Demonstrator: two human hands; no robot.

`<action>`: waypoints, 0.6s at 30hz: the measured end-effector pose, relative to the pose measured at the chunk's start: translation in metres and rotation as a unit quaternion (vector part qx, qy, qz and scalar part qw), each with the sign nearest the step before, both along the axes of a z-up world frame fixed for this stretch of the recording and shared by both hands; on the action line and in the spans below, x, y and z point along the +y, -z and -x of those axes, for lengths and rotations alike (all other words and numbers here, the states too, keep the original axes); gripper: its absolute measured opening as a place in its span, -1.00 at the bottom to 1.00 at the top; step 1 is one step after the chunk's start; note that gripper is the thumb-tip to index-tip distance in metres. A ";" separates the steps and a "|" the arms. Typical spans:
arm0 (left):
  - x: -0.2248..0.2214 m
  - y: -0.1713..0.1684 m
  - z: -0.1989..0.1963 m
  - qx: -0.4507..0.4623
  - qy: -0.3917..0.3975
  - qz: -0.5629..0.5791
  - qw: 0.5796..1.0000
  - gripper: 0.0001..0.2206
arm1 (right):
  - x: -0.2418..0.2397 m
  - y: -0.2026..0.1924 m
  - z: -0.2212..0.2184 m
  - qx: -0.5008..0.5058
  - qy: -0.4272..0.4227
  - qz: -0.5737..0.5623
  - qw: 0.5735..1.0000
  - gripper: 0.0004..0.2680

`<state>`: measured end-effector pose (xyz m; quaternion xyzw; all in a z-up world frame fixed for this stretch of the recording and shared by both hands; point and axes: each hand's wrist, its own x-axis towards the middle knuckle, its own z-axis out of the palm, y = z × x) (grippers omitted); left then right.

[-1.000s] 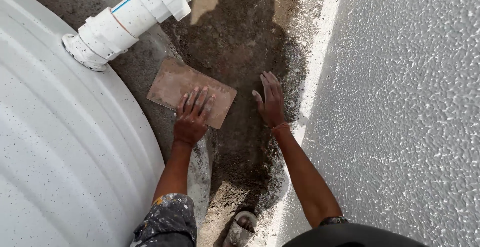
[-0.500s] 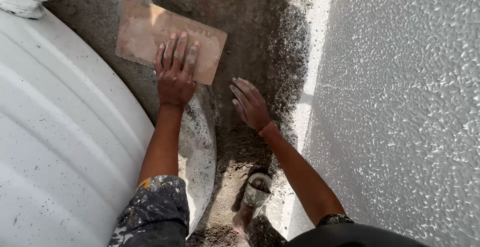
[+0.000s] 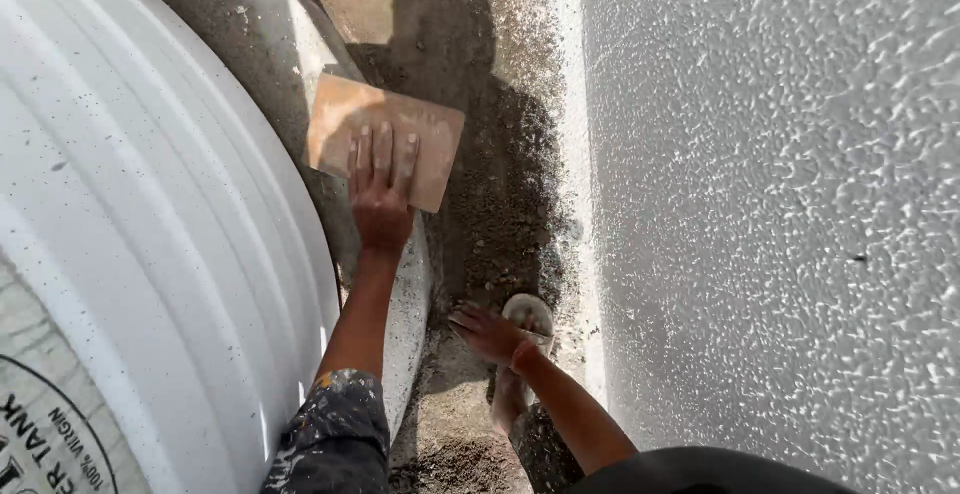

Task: The user is applying cement to the base of a water tank.

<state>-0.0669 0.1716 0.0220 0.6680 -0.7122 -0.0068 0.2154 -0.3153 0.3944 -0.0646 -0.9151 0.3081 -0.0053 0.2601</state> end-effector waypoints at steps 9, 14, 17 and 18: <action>0.143 -0.002 0.001 0.026 0.059 -0.084 0.994 -0.46 | -0.131 -0.091 0.092 -0.044 0.255 0.133 0.957 -0.59; 0.161 0.010 -0.014 0.009 0.032 -0.115 0.993 -0.42 | -0.137 -0.020 0.052 0.033 0.279 0.186 0.942 -0.58; 0.149 -0.003 -0.003 0.053 0.050 -0.082 0.994 -0.46 | -0.093 0.008 0.051 -0.110 0.350 0.088 0.926 -0.67; 0.151 0.002 -0.006 0.049 0.046 -0.080 0.995 -0.45 | -0.075 0.012 0.051 -0.160 0.366 0.039 0.916 -0.70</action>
